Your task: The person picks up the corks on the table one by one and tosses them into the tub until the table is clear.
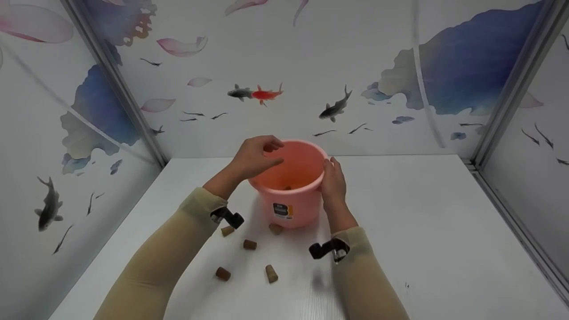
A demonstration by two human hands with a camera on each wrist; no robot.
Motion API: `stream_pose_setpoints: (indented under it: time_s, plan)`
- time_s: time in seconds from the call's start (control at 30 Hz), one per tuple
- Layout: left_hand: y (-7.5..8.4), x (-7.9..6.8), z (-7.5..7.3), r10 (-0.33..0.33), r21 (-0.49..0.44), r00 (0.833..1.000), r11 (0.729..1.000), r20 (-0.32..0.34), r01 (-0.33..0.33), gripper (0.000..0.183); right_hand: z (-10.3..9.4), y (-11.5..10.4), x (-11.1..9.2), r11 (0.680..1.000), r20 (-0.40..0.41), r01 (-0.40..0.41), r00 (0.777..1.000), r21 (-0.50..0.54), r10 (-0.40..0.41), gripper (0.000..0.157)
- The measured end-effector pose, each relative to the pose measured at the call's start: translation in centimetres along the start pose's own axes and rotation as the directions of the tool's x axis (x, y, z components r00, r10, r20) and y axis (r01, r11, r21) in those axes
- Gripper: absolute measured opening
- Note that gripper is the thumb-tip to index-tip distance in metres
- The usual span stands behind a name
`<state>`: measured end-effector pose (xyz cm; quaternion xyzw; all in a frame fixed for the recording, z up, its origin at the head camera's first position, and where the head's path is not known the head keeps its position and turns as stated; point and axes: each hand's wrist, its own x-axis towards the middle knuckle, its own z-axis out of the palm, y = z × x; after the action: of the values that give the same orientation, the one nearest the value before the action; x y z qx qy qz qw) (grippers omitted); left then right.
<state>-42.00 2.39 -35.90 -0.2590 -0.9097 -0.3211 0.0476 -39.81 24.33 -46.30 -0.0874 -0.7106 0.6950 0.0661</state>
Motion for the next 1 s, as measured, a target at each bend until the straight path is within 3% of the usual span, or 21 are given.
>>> stream_pose_setpoints:
  time_s: [0.27,0.53,0.8,1.0]
  plan:
    - [-1.4,-3.2,-1.7,0.051,-0.024,0.991,0.998,-0.126,-0.054,0.032,0.1,0.0,0.1,1.000,0.005,0.000,1.000,0.011,0.000,0.065]
    - [-3.9,-6.6,-3.0,0.110,-0.078,0.958,0.988,-0.265,-0.135,0.026,-0.1,0.0,-0.2,1.000,0.003,0.012,1.000,0.017,-0.012,0.064]
    - [-5.4,-8.6,-3.0,0.162,-0.021,0.936,0.984,-0.313,-0.177,0.027,-0.3,0.0,-0.1,1.000,0.003,-0.011,1.000,0.025,0.011,0.063]
    - [-6.7,-10.2,-2.6,0.147,-0.029,0.942,0.986,-0.302,-0.163,0.025,0.1,-0.1,-0.1,1.000,0.003,-0.017,1.000,0.024,0.017,0.063]
